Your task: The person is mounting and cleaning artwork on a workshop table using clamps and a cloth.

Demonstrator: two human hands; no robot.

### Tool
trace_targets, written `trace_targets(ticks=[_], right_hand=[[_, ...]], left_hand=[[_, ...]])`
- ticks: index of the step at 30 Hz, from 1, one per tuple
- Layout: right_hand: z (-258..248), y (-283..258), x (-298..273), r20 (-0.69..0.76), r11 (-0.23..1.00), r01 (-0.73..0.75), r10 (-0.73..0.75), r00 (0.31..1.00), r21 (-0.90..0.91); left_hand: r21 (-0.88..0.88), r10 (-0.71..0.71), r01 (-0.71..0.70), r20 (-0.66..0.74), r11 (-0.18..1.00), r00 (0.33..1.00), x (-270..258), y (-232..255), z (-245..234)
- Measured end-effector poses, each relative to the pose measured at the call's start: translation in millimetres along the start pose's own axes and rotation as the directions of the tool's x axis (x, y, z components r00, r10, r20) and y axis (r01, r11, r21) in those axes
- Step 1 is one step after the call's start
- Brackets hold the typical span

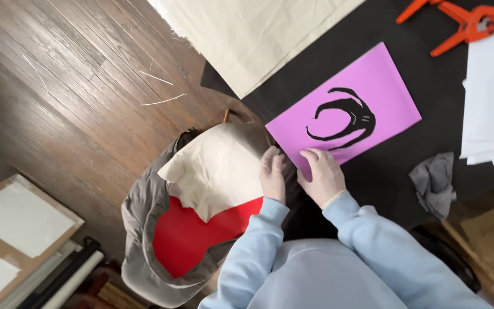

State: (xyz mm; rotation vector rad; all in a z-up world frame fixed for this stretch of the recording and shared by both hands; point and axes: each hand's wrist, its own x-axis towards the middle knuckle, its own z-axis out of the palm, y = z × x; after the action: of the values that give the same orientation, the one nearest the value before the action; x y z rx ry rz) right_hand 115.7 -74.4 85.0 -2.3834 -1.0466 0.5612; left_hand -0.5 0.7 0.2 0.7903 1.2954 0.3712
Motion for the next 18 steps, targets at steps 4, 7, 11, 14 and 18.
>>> trace_targets(ticks=[4, 7, 11, 14, 18], right_hand=[[-53.2, -4.9, 1.0, -0.101, 0.994, -0.055, 0.065, 0.993, 0.099], [-104.6, 7.3, 12.7, -0.171, 0.963, -0.108, 0.153, 0.973, 0.246], [-173.9, 49.9, 10.1, -0.19, 0.919, -0.223, 0.295, 0.936, 0.325], [-206.2, 108.3, 4.1, -0.216, 0.922, -0.216, 0.294, 0.931, 0.321], [-249.6, 111.9, 22.3, -0.244, 0.944, -0.225, 0.283, 0.928, 0.24]], left_hand=[[0.067, 0.101, -0.096, -0.078, 0.993, 0.992, -14.3, 5.0, 2.5], [0.115, 0.146, -0.14, -0.052, 0.983, 0.988, -12.8, -8.3, 17.7], [0.234, 0.13, -0.156, 0.123, 0.96, 0.984, -21.0, 13.2, 89.8], [0.391, 0.137, -0.186, 0.15, 0.902, 0.979, -7.1, 3.6, 154.9], [0.492, 0.178, -0.225, 0.142, 0.841, 0.974, -1.6, 3.9, 216.2]])
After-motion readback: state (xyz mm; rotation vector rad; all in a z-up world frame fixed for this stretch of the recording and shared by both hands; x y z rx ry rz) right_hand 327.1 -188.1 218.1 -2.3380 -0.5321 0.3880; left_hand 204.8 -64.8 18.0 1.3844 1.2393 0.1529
